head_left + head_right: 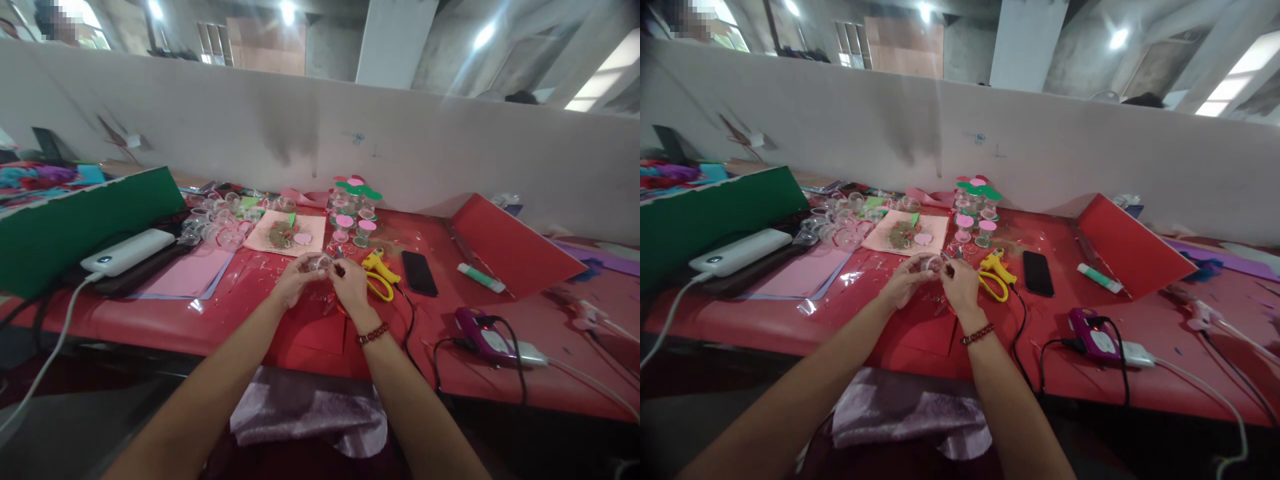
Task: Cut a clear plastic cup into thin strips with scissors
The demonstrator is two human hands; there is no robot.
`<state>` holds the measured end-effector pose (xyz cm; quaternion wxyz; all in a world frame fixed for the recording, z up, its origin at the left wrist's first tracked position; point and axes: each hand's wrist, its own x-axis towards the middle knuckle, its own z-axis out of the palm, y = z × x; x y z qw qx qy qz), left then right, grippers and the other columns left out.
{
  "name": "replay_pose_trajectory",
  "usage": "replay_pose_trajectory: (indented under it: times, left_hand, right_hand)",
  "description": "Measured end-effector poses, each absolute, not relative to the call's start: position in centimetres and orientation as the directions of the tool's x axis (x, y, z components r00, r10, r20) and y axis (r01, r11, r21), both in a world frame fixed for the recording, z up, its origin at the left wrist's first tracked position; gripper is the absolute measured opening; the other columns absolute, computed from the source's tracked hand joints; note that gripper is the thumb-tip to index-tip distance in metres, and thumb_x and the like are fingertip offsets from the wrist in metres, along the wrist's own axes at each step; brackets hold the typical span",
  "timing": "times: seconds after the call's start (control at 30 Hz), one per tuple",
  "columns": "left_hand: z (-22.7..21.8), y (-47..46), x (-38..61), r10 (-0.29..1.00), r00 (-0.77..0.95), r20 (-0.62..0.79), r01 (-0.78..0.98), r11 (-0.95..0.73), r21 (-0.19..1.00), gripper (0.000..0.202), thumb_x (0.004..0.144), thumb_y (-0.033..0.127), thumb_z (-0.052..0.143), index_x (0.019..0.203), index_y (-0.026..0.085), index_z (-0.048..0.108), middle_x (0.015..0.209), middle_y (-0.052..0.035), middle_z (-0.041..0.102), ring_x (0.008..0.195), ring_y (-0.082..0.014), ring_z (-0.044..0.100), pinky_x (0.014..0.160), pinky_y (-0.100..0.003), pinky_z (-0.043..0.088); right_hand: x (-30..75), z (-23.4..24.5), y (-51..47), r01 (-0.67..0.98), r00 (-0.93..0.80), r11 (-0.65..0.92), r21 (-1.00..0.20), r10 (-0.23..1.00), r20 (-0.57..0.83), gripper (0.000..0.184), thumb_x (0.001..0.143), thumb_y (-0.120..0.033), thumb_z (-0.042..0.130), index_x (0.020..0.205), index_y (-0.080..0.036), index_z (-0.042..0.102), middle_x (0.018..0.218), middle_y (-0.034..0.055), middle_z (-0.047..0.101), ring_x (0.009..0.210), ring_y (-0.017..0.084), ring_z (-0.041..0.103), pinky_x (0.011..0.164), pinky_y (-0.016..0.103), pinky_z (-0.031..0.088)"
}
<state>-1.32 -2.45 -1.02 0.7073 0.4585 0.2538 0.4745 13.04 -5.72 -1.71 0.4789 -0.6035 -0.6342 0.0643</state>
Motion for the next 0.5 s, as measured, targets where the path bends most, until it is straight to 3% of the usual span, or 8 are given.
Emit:
replay_pose_trajectory:
  times: [0.5]
  left_hand:
    - [-0.53,-2.48,-1.24,0.889,0.445,0.108,-0.539,0.169,0.825,0.03,0.063,0.021,0.079,0.091,0.017,0.069,0.092,-0.0037,0.07,0.081,-0.0148,0.062,0.082,-0.03,0.047]
  right_hand:
    - [12.56,-1.38,-6.24,0.733,0.196,0.273,-0.623,0.793,0.577,0.013,0.083,-0.025,0.052,0.076,-0.02,0.062,0.076,0.0023,0.062,0.07,0.015,0.054,0.068,0.025,0.041]
